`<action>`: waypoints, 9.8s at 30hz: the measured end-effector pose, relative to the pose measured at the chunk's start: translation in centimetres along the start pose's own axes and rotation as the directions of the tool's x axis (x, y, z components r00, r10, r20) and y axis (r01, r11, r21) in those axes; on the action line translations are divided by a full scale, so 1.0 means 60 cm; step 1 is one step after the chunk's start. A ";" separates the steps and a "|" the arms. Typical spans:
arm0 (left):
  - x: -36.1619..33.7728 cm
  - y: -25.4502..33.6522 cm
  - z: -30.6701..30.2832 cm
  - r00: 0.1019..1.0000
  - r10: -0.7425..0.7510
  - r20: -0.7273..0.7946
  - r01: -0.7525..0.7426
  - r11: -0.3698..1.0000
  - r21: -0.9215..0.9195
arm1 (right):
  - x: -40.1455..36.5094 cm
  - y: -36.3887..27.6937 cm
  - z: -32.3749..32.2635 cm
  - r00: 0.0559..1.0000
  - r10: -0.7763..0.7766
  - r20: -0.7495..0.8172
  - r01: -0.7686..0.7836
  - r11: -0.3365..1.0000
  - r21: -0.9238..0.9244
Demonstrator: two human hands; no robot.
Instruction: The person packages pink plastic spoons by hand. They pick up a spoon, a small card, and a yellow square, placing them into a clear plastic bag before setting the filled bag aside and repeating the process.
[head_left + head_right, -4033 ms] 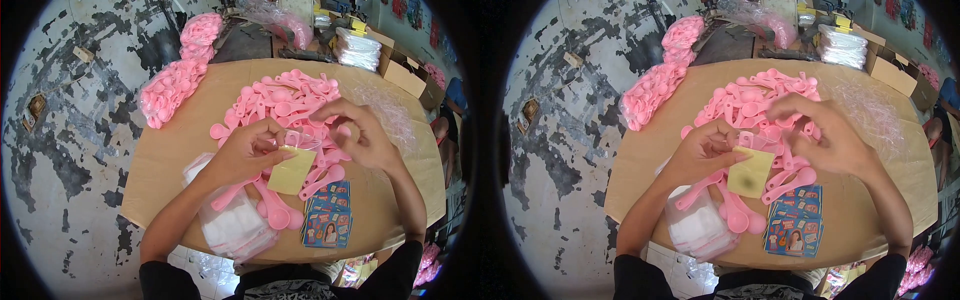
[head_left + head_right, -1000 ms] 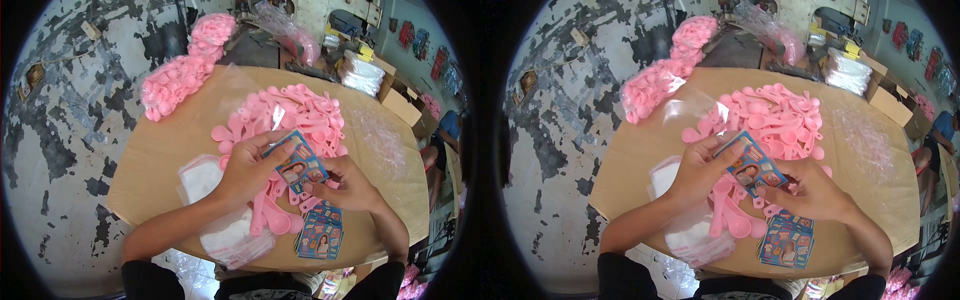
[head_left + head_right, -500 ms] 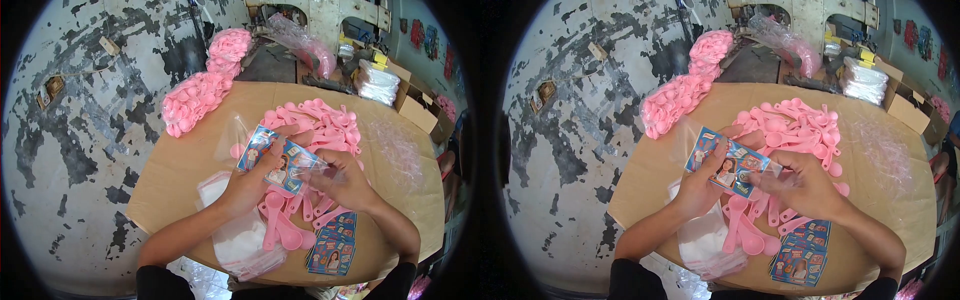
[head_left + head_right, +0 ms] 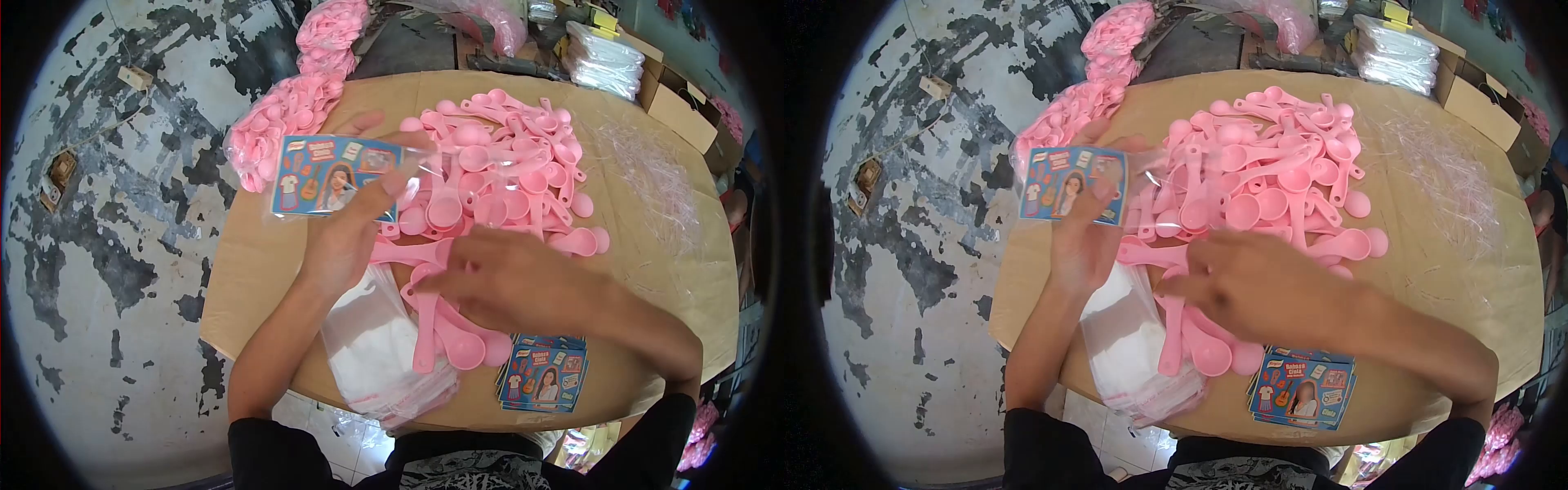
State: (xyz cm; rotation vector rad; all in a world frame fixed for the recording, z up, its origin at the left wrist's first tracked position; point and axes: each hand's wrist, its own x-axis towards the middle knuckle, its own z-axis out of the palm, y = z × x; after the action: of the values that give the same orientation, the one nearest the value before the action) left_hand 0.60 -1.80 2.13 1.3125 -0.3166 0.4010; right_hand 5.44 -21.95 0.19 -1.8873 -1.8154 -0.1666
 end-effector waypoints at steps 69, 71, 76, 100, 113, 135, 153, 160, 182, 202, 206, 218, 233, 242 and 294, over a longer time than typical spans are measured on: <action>-0.019 -0.007 0.014 0.982 -0.112 0.154 0.148 0.958 -0.245 | 0.017 -0.033 -0.099 0.799 0.516 -0.308 -0.316 0.797 0.515; -0.014 -0.014 0.012 0.988 -0.086 0.127 0.124 0.934 -0.336 | 0.018 -0.032 -0.113 0.754 0.579 -0.309 -0.344 0.750 0.565; -0.023 -0.013 0.017 0.990 -0.101 0.099 0.123 0.959 -0.255 | 0.045 -0.035 -0.125 0.881 0.423 -0.213 -0.267 0.814 0.516; -0.025 -0.043 0.010 0.991 -0.133 0.029 0.136 0.943 -0.302 | 0.029 0.033 -0.116 0.819 0.521 -0.242 -0.307 0.754 0.581; 0.003 -0.017 0.006 0.993 -0.107 -0.055 0.103 0.993 -0.059 | -0.056 0.022 -0.223 0.555 0.750 -0.359 -0.551 0.655 0.517; -0.055 0.044 0.067 0.743 -0.480 0.465 0.555 0.832 -0.028 | 0.032 -0.004 -0.163 0.842 0.539 0.019 -0.496 0.760 0.420; -0.050 0.017 0.055 0.893 -0.446 0.058 0.394 0.839 0.375 | 0.028 0.009 -0.088 0.951 -0.056 -0.303 -0.101 0.873 -0.477; -0.055 0.001 0.061 0.881 -0.440 0.173 0.392 0.885 0.250 | 0.022 0.029 -0.136 0.851 0.207 -0.483 -0.328 0.927 -0.180; -0.029 -0.014 0.039 0.863 -0.493 0.110 0.498 0.867 -0.016 | -0.017 0.020 -0.090 0.823 0.565 0.062 -0.516 0.697 0.498; -0.026 -0.023 0.035 0.917 -0.375 0.135 0.367 0.926 0.083 | -0.020 0.031 -0.076 0.819 0.571 -0.060 -0.396 0.638 0.660; -0.026 -0.013 0.034 0.926 -0.364 0.103 0.354 0.929 0.108 | -0.021 0.040 -0.076 0.836 0.538 -0.109 -0.365 0.693 0.622; -0.028 -0.022 0.017 0.948 -0.192 0.253 0.141 0.968 0.209 | -0.030 0.069 -0.103 0.986 0.095 -0.137 -0.053 0.958 0.283; -0.031 -0.021 0.030 0.937 -0.262 0.232 0.185 0.934 0.307 | -0.014 0.021 -0.107 0.870 0.493 -0.019 -0.410 0.745 0.526; -0.056 0.104 -0.023 0.938 -0.149 0.312 -0.064 0.813 0.579 | -0.113 -0.065 -0.232 0.807 0.552 0.209 -0.590 0.767 0.251; -0.047 -0.016 0.068 0.907 -0.412 0.091 0.414 0.910 0.003 | -0.136 -0.080 -0.126 0.681 0.603 0.416 -0.704 0.696 0.144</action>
State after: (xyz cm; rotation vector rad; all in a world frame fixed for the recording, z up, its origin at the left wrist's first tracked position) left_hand -1.43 -6.24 0.97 1.3428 -0.1085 -0.0203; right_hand 1.95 -32.70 4.54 -2.3053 -1.1123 0.6962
